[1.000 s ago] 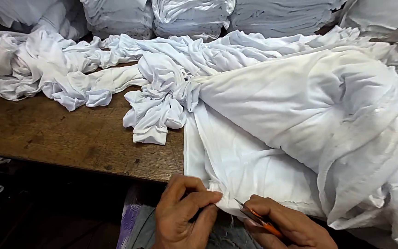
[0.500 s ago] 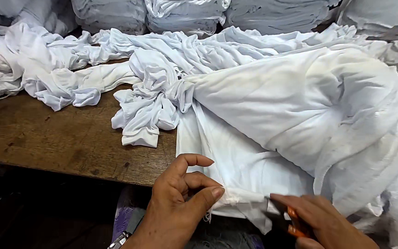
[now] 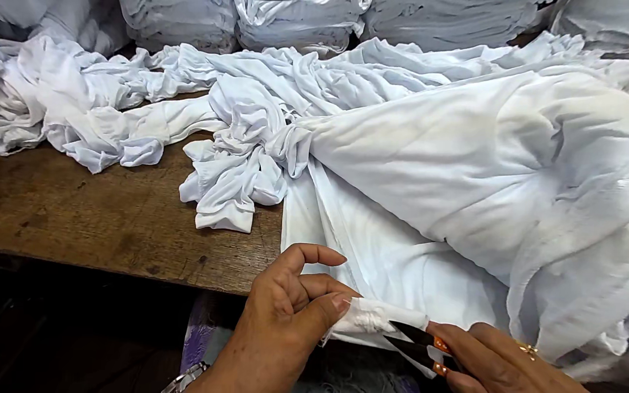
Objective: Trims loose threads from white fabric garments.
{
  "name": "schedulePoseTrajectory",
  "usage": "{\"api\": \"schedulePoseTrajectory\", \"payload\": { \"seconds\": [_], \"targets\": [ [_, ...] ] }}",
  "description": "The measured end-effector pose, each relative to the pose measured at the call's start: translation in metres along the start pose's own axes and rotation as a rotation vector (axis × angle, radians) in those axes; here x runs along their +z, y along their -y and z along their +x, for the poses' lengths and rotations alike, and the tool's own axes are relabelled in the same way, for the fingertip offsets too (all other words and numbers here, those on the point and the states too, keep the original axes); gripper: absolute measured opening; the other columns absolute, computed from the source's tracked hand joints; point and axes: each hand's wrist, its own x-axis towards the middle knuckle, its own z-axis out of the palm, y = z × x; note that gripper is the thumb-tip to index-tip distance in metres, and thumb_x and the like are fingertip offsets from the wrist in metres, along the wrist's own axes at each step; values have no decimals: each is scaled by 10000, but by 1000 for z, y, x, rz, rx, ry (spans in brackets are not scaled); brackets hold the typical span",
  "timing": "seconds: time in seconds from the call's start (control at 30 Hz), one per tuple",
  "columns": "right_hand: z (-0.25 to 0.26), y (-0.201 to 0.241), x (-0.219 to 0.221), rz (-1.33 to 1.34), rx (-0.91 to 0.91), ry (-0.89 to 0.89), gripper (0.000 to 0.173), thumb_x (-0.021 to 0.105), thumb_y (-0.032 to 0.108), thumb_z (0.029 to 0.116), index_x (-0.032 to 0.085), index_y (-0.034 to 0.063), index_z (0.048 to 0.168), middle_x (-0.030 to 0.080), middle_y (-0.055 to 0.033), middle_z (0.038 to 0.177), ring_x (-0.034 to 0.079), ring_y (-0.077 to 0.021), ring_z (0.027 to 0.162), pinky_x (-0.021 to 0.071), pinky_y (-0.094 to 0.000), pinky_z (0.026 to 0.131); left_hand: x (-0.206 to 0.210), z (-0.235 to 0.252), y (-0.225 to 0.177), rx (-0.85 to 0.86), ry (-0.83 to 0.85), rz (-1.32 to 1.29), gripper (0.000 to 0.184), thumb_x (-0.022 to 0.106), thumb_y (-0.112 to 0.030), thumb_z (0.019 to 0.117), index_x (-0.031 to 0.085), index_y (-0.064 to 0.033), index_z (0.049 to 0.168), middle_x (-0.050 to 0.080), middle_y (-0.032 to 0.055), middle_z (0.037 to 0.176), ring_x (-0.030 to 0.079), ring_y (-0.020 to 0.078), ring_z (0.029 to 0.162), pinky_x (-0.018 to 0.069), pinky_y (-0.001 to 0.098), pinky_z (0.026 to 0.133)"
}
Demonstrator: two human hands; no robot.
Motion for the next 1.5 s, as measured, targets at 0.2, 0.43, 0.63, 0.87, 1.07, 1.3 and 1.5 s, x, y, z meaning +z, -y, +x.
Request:
{"api": "schedulePoseTrajectory", "payload": {
  "seconds": [0.2,0.43,0.63,0.87,1.07,1.3,1.5],
  "targets": [
    [5,3,4,3,9,17,414,430,310,1085,689,-10,1128,631,-150,821,594,-239,720,471,-352,623,3,-1,1,-28,-22,-12,360,605,-19,984,530,-43,1335,740,149,926,702,126,765,557,227,708],
    [5,7,6,-6,8,2,397,440,293,1082,697,-9,1102,637,-148,809,596,-239,707,465,-350,612,3,-3,2,-25,-38,-35,354,603,-3,979,534,-36,1325,737,153,911,705,137,764,566,243,720],
    [2,8,9,-54,-8,-21,429,434,330,1078,693,-11,1117,622,-141,794,585,-240,690,456,-351,592,6,-4,4,-70,-95,-39,341,620,-19,973,540,-27,1304,740,158,880,711,151,746,571,258,704],
    [2,9,7,-60,0,-20,388,447,286,1074,700,-7,1080,624,-138,782,588,-242,689,455,-351,594,8,-4,3,-62,-111,-52,377,659,-21,958,525,-30,1310,743,168,879,721,165,739,582,263,701],
    [1,9,6,-11,-45,13,381,451,282,1068,708,2,1033,618,-131,749,584,-243,661,446,-362,573,8,-5,2,-74,-104,-28,371,643,-9,961,511,-34,1306,744,162,876,723,165,742,582,264,702],
    [-2,-4,0,93,23,50,402,422,277,1089,694,-16,1044,628,-159,782,595,-241,689,463,-358,597,7,-6,1,-46,-66,1,359,613,-19,984,503,-42,1325,743,144,903,715,146,759,571,244,708],
    [1,0,2,73,34,58,415,422,300,1091,688,-14,1040,619,-156,778,581,-240,682,452,-354,590,6,-7,1,3,-24,70,344,596,-28,996,506,-55,1327,741,118,918,697,118,760,550,216,688]
  ]
}}
